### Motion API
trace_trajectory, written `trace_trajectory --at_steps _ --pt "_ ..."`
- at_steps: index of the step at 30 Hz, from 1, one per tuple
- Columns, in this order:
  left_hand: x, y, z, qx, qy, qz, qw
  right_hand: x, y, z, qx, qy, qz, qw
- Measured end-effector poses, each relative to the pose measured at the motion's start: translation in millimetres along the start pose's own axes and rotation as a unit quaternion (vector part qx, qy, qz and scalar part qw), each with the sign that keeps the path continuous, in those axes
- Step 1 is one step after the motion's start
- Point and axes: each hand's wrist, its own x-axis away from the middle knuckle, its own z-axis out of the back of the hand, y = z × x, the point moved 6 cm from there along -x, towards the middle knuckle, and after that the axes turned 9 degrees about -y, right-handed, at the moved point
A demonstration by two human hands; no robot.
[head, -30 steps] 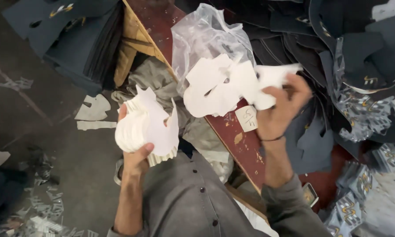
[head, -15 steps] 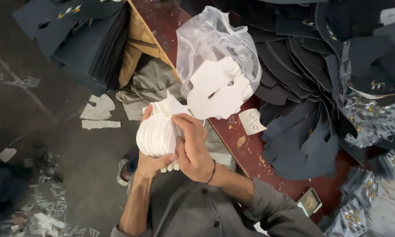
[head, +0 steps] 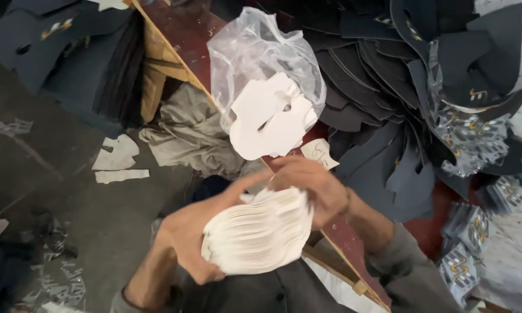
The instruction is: Sorting and counting white paper cutouts on a workbench in a production area.
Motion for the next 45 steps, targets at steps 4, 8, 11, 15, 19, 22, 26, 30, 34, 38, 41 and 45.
trace_trajectory --at_steps 4,8,11,15,19,22,26,30,34,38,41,45 --pt "-10 18 25 -0.236 0.113 -0.059 0.963 32 -38 40 0.133 0.138 -0.044 0.98" --pt "-38 9 41 -0.383 0.164 -0.174 0.892 72 -49 74 0.183 0.258 0.027 0.948" --pt "-77 -19 54 -0.43 0.179 -0.194 0.863 101 -48 75 0.165 0.36 -0.053 0.917" --pt "-110 -63 73 -0.436 0.194 -0.246 0.844 129 -17 39 0.051 0.46 -0.043 0.886" --pt "-125 -177 106 -0.45 0.182 -0.197 0.852 210 75 -36 -0.045 0.499 -0.045 0.865" --pt "-145 -159 86 -0.51 0.177 -0.133 0.831 206 100 -26 -0.101 0.493 -0.061 0.862" --pt "-158 -86 57 -0.509 0.179 -0.116 0.834 192 122 -15 -0.185 0.482 -0.106 0.85" --pt "-146 -10 74 -0.428 0.198 -0.074 0.879 165 148 -8 -0.267 0.478 -0.15 0.823" --pt "-101 41 153 -0.379 0.265 -0.005 0.887 118 180 -3 -0.353 0.465 -0.185 0.791" --pt "-63 75 250 -0.251 0.332 0.198 0.888 22 215 24 -0.417 0.455 -0.209 0.759" --pt "-42 79 320 -0.244 0.363 0.295 0.849 -60 261 40 -0.5 0.415 -0.178 0.738" --pt "-4 12 433 -0.241 0.441 0.355 0.788 -110 325 13 -0.488 0.397 -0.336 0.701"
